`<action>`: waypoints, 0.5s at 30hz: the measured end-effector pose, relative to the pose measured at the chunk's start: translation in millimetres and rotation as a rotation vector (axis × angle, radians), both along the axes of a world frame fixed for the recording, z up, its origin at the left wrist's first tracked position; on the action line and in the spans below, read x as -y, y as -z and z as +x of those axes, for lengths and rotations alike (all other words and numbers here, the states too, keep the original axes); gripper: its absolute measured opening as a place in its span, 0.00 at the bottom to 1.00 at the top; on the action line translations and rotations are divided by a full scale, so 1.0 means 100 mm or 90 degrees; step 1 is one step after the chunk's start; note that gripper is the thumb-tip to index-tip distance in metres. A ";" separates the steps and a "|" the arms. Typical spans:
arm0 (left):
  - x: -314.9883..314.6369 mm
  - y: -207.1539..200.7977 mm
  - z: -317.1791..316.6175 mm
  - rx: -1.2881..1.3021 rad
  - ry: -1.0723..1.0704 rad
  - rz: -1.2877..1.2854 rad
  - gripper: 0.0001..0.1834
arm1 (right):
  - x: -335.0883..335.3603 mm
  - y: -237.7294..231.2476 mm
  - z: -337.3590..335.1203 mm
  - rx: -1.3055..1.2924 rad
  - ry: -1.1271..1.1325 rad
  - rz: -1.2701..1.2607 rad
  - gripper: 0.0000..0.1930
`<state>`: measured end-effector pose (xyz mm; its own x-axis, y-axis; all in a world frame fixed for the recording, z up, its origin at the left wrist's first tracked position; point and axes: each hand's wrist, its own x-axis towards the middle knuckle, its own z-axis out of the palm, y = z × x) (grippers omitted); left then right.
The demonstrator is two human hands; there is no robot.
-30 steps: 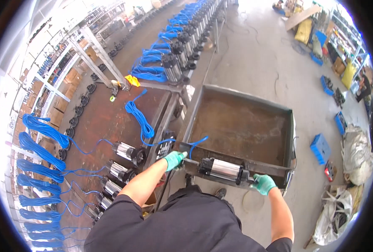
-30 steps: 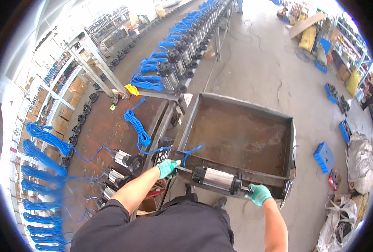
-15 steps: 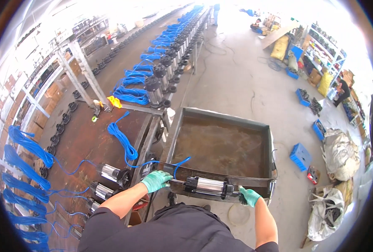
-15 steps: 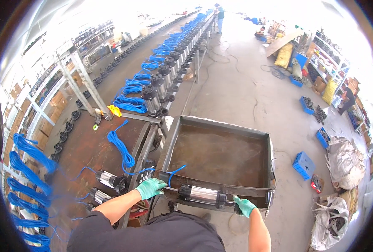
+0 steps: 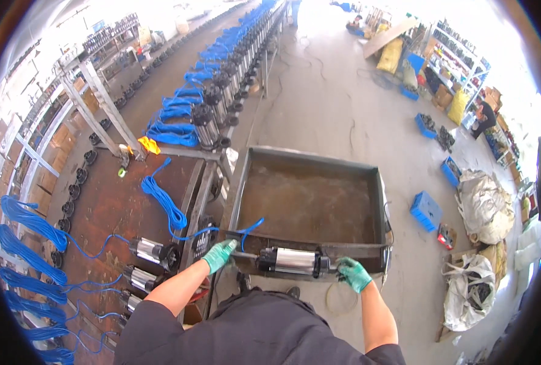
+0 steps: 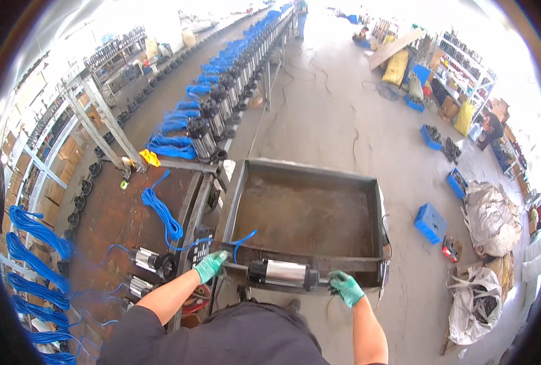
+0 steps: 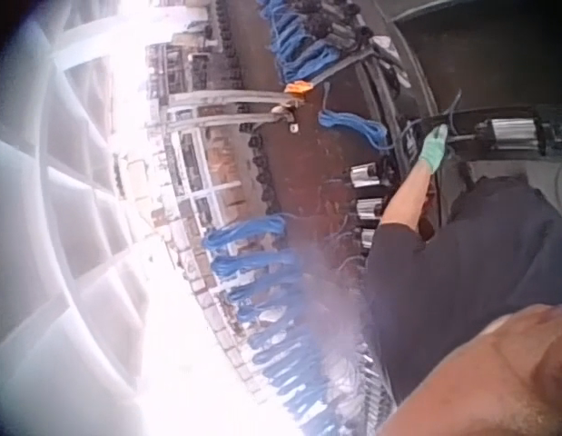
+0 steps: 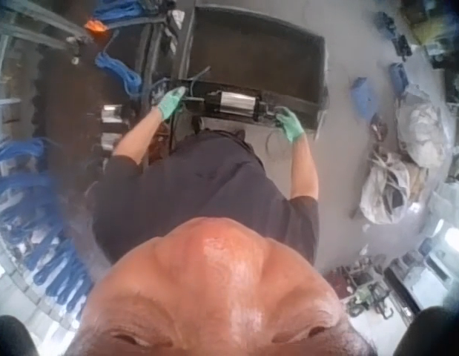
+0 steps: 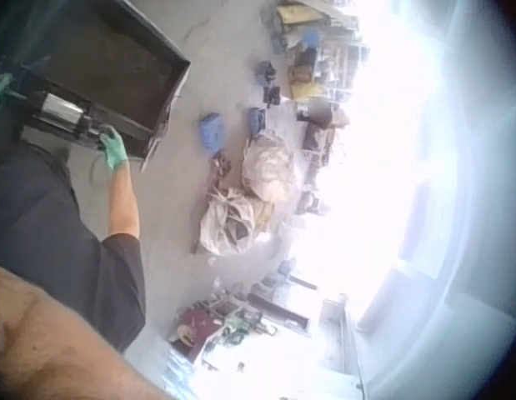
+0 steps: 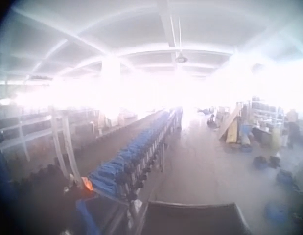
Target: The person tests submersible pumps by placing them into a water tank, lifting them out, and then hanging the blue cables on a rack.
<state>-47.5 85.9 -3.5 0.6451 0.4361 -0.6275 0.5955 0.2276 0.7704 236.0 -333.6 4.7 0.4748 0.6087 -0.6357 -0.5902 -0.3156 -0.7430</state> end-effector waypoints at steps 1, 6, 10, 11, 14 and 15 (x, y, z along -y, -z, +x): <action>-0.10 0.37 -0.15 0.190 0.144 0.219 0.27 | 0.00 0.05 0.07 -0.047 0.006 -0.014 0.12; -0.12 0.02 -0.13 0.163 0.247 0.405 0.15 | -0.19 -0.06 0.26 -0.040 -0.013 -0.160 0.13; -0.17 0.09 0.04 0.020 0.178 0.293 0.20 | -0.29 -0.18 0.39 -0.119 -0.076 -0.164 0.11; -0.15 0.06 0.14 -0.037 0.117 0.179 0.20 | -0.30 -0.30 0.38 -0.140 -0.097 -0.107 0.13; -0.13 0.19 0.17 -0.129 -0.041 -0.034 0.16 | -0.34 -0.35 0.30 0.133 -0.297 -0.146 0.18; -0.10 0.08 0.23 -0.159 -0.075 -0.103 0.19 | -0.28 -0.29 0.30 0.130 -0.296 -0.151 0.18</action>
